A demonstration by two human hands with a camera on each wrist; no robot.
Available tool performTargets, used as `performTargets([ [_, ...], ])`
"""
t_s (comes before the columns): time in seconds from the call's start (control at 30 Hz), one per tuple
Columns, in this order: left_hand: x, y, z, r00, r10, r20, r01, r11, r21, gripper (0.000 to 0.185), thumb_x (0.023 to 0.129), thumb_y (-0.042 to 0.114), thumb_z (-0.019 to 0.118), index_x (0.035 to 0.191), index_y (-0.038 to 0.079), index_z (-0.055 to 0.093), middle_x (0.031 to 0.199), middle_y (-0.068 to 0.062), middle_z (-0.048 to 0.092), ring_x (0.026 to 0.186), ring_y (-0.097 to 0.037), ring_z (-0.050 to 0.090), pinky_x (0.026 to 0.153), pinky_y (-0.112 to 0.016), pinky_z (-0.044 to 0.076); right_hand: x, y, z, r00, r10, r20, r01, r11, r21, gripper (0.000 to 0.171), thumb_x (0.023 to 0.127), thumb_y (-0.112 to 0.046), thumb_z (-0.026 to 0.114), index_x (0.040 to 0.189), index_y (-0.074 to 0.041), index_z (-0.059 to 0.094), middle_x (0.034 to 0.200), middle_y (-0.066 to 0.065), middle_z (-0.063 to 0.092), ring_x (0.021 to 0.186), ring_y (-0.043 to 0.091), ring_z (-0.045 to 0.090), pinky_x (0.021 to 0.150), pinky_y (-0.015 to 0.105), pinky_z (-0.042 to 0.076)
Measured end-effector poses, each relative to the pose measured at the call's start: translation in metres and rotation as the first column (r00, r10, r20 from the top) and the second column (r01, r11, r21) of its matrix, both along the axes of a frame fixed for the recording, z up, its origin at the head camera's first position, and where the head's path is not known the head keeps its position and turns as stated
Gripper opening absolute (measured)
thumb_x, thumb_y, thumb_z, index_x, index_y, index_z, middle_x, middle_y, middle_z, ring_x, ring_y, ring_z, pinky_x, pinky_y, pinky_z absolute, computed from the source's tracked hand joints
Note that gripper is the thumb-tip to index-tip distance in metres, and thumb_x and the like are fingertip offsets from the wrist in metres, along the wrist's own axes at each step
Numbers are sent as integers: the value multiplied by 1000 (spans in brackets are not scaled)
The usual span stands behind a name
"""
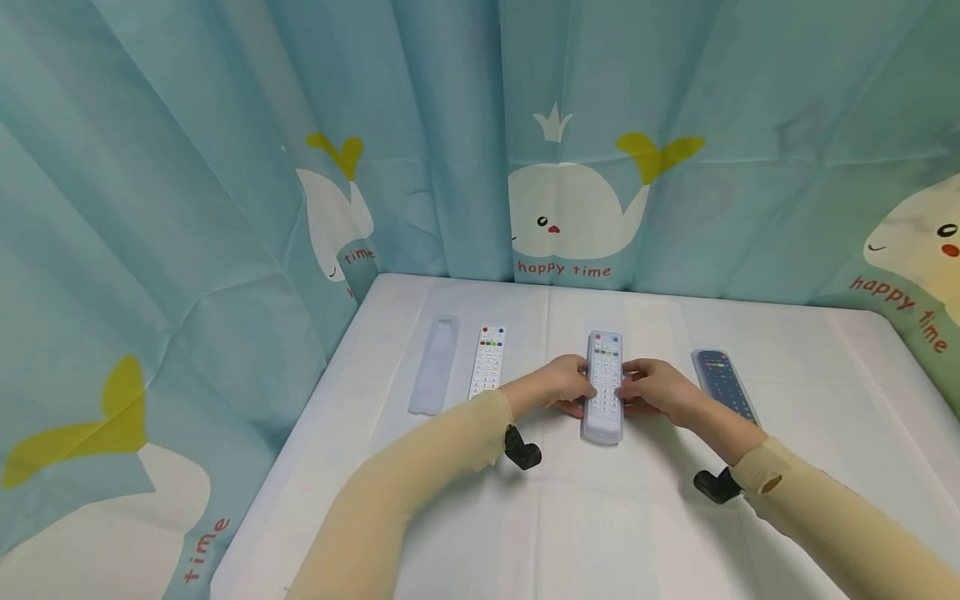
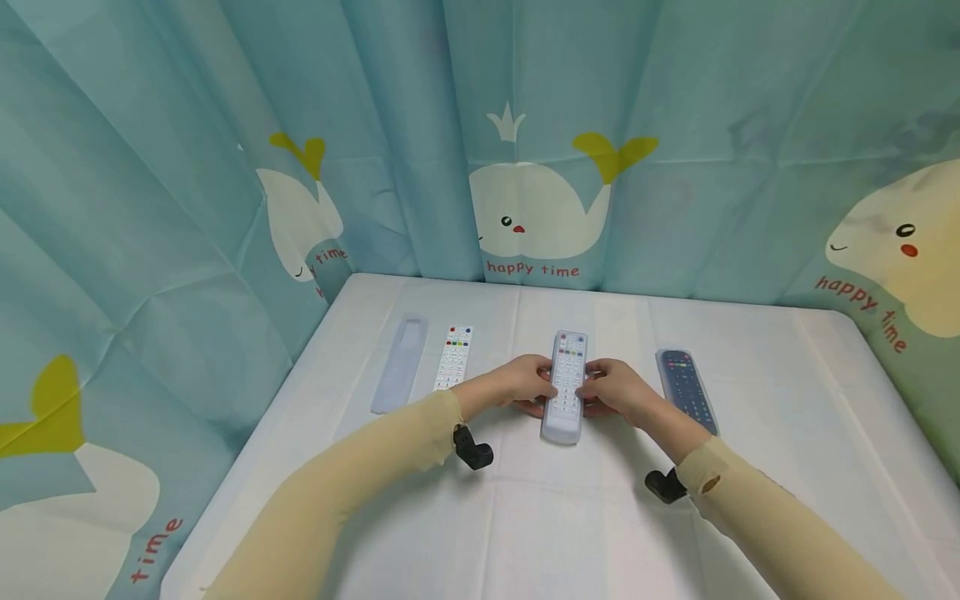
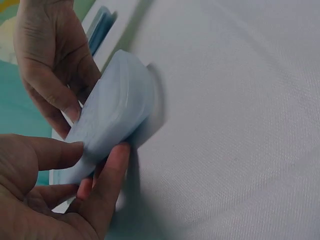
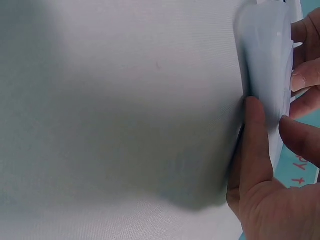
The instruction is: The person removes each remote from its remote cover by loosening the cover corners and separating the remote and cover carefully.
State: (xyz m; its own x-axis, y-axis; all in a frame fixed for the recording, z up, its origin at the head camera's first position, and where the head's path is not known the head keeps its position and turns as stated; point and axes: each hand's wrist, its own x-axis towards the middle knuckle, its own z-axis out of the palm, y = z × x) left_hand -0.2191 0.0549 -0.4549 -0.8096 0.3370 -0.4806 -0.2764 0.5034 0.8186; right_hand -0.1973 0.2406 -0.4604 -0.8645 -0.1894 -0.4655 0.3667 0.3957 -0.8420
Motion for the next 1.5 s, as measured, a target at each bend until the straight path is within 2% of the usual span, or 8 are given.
performTargets([
  [0.27,2,-3,-2,1000,28,-6,-28,999,36,59,95,-4,67,150,2,47,96,-7,60,81,-20,64,69,-37,61,2,-2,-1,999,-28,-15,28,999,-18,69,98,-4,66,152,13,27,131,28,47,96,23,63,81,36,60],
  [0.53,6,-9,-4,993,53,-101,-41,993,114,65,96,-1,68,155,10,41,117,-10,64,92,-22,67,72,-39,61,6,-1,2,990,-96,-100,85,991,-106,73,99,-5,67,156,5,23,132,27,53,99,19,65,88,43,58],
  [0.67,7,-12,-4,988,65,-138,-43,986,158,66,96,-2,67,154,11,39,118,-8,62,97,-21,65,76,-39,60,5,-1,3,984,-112,-141,93,986,-135,71,100,-6,65,156,3,24,126,23,54,98,19,64,89,45,58],
  [0.8,6,-14,-3,978,73,-193,-37,982,186,66,94,-4,68,153,8,40,118,-8,58,99,-20,63,79,-36,60,5,-2,5,977,-107,-186,82,987,-136,71,99,-7,66,157,2,26,129,22,52,101,18,62,88,40,59],
  [0.97,4,-18,1,968,71,-240,-19,977,214,60,97,-1,65,152,4,43,122,-8,58,102,-19,63,83,-34,59,7,-4,9,956,-91,-278,61,991,-115,68,99,-8,67,156,4,32,135,26,50,103,18,59,84,35,59],
  [1.13,3,-20,6,959,84,-270,-15,968,249,51,101,4,62,149,5,46,122,-6,59,105,-18,64,85,-34,58,8,-4,12,934,-88,-347,53,993,-110,62,99,-5,66,152,3,35,135,28,50,109,25,58,86,36,59],
  [1.23,2,-20,8,952,83,-295,-1,964,267,49,101,3,62,148,5,47,120,-6,59,105,-18,64,85,-34,58,7,-5,14,920,-98,-380,64,993,-100,59,99,-2,66,150,3,37,134,28,51,112,29,58,85,33,59],
  [1.5,0,-19,12,911,67,-408,34,971,237,46,100,3,63,144,5,50,121,-7,62,106,-17,63,90,-28,53,8,-5,21,872,-102,-478,79,994,-69,55,98,0,66,146,4,40,136,28,54,117,34,56,83,19,56],
])
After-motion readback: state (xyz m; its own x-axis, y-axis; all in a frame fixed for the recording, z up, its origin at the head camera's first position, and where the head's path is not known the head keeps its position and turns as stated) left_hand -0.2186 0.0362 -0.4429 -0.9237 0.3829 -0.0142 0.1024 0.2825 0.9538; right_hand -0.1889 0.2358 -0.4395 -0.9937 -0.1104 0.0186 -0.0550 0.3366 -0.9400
